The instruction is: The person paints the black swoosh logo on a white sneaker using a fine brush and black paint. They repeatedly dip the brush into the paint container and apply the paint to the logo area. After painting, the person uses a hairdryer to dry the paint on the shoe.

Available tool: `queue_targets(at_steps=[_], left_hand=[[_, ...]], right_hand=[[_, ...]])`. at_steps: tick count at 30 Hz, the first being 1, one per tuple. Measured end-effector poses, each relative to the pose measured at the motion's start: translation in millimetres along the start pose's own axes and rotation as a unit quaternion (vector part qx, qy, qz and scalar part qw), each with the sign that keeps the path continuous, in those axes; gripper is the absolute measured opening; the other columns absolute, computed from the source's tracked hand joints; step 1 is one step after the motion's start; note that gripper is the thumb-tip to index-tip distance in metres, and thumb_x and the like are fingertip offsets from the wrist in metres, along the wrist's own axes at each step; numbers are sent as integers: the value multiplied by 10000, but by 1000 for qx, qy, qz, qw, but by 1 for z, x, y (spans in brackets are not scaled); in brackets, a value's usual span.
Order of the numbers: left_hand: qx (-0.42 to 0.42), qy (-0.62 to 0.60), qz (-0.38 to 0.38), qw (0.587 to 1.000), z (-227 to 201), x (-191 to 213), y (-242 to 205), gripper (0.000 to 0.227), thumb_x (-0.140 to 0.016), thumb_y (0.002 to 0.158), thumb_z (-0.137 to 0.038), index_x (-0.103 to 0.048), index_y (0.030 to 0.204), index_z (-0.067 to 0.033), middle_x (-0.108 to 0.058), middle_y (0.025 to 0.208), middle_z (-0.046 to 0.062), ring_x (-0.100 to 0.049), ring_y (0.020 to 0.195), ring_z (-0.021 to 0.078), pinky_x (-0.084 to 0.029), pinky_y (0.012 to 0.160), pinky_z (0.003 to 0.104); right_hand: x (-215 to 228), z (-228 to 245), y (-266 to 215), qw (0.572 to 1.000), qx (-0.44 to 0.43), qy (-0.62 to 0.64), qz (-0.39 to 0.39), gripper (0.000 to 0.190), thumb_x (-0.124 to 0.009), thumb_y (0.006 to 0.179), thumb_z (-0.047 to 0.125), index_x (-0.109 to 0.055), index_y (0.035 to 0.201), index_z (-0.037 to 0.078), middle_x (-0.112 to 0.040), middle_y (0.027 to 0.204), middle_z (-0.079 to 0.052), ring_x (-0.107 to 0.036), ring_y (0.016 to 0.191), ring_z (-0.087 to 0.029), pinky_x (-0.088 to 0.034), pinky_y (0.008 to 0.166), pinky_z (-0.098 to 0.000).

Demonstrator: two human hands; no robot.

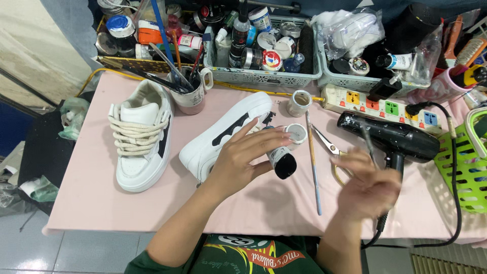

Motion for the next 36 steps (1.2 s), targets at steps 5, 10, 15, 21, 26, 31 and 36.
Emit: queue_targets(at_steps=[5,10,15,21,26,31,36], left_hand=[[32,-11,4,999,11,-1,2,598,-820,789,-64,-638,1350,-163,-665,1388,10,-619,1355,216,-421,1238,484],[39,4,11,999,13,0,4,592,-825,791,-81,-638,1345,-173,-667,1375,14,-613,1349,213,-429,1216,470],[7,46,21,999,10,-3,6,600,-821,771,-75,-644,1336,-170,-670,1362,3,-620,1320,208,-414,1218,479],[-2,64,12,998,9,-1,2,605,-823,761,-71,-659,1332,-183,-685,1331,-13,-629,1306,198,-413,1223,481],[-2,53,3,999,11,0,0,599,-829,756,-64,-678,1321,-192,-691,1323,-22,-633,1306,195,-404,1238,486],[3,31,18,999,17,-1,-2,629,-827,702,-55,-684,1299,-189,-699,1308,-27,-643,1299,193,-365,1261,518],[6,23,8,1000,22,1,-4,603,-810,743,-31,-682,1313,-184,-693,1331,-1,-636,1313,201,-359,1255,529]], right_hand=[[61,23,-16,997,-4,-3,-83,512,-299,1100,519,-417,1182,27,-570,726,-230,-531,488,-244,-382,417,-392],[48,49,0,946,-65,63,311,294,-459,1097,371,-411,1102,80,-650,834,-179,-598,653,-257,-546,553,-377],[-52,84,17,947,-76,-141,278,203,-692,916,47,-518,1017,22,-676,820,-110,-651,685,-209,-533,629,-331],[-119,106,55,898,11,-273,344,264,-794,742,14,-592,911,-3,-665,827,-124,-645,728,-282,-495,663,-360],[-122,84,49,892,37,-255,371,199,-764,831,-15,-578,899,-2,-669,834,-124,-648,708,-265,-494,621,-332],[-107,75,41,909,7,-232,347,137,-667,909,-45,-550,854,2,-659,788,-117,-634,658,-229,-494,585,-316],[-90,91,36,959,-32,-146,239,133,-591,956,11,-520,844,17,-659,765,-91,-624,628,-173,-496,573,-282]])
Point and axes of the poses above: each hand's wrist, its own y-axis towards the middle knuckle, its own x-axis out of the back of the hand, z = x × y, the point moved 7 cm from there along y, towards the middle knuckle
